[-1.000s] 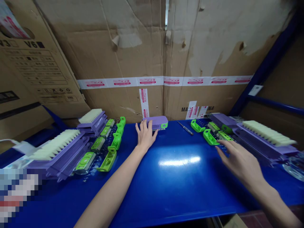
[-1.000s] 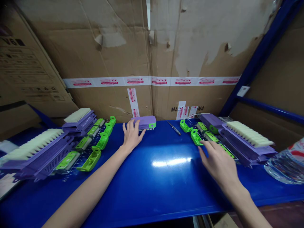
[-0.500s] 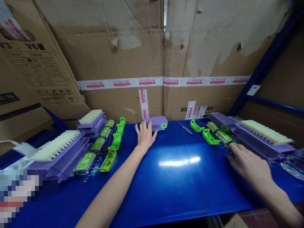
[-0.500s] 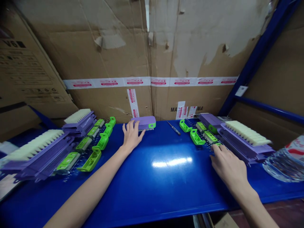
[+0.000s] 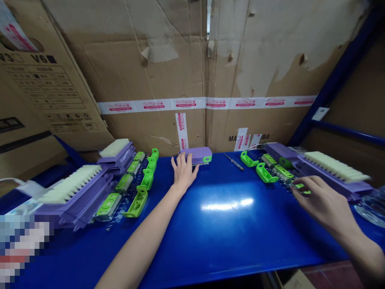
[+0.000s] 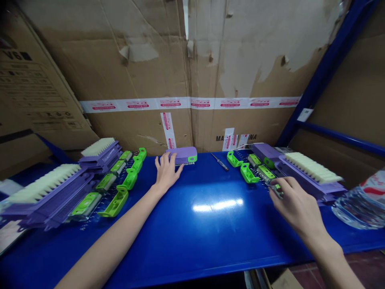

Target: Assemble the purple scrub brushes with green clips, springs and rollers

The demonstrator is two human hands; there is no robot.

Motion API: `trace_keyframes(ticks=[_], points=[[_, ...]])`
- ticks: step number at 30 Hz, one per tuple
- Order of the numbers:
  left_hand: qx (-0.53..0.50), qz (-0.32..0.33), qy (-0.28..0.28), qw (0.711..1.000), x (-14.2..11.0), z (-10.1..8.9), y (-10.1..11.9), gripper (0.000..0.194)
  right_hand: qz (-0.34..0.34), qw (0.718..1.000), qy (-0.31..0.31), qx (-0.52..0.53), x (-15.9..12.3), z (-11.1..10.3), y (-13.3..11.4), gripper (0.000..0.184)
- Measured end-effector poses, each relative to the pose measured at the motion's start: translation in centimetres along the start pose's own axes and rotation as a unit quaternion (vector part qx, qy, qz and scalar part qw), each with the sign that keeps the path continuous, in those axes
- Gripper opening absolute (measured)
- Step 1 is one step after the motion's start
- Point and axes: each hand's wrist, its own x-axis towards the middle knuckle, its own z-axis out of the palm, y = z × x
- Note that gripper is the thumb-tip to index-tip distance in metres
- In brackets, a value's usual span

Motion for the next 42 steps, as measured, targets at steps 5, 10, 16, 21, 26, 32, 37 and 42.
trace_keyframes(ticks=[5, 10, 16, 21, 26, 32, 37, 42], points=[[0.0, 0.0, -0.001, 1.0, 0.0, -0.1, 0.0, 0.05, 0.01, 0.998, 0.04, 0.055, 1.2, -0.3, 0.3, 0.027], [0.0, 0.002, 0.002, 1.0, 0.0, 0.0, 0.0, 0.05, 0.054, 0.993, 0.06, 0.091, 2.2, -0.4, 0.9, 0.029], [-0.007, 0.0, -0.002, 1.0, 0.0, -0.1, 0.0, 0.05, 0.082, 0.984, 0.129, 0.091, 2.7, -0.5, 0.9, 0.033], [-0.004, 0.0, -0.005, 1.0, 0.0, -0.1, 0.0, 0.05, 0.052, 0.985, 0.152, 0.07, 3.2, -0.4, 0.8, 0.034], [-0.005, 0.001, -0.007, 1.0, 0.0, -0.1, 0.0, 0.05, 0.002, 0.992, 0.059, 0.115, 2.5, 0.4, 1.4, 0.036], [-0.011, 0.0, -0.01, 1.0, 0.0, -0.1, 0.0, 0.049, -0.048, 0.986, -0.05, 0.151, -0.2, 1.3, 1.8, 0.037], [-0.011, 0.008, -0.007, 1.0, 0.0, 0.1, 0.0, 0.049, -0.037, 0.996, -0.021, 0.076, -1.7, 0.7, 1.4, 0.034], [-0.016, 0.013, -0.005, 1.0, 0.0, 0.1, -0.1, 0.049, -0.007, 0.995, -0.083, -0.049, -2.7, 1.1, 1.0, 0.037]])
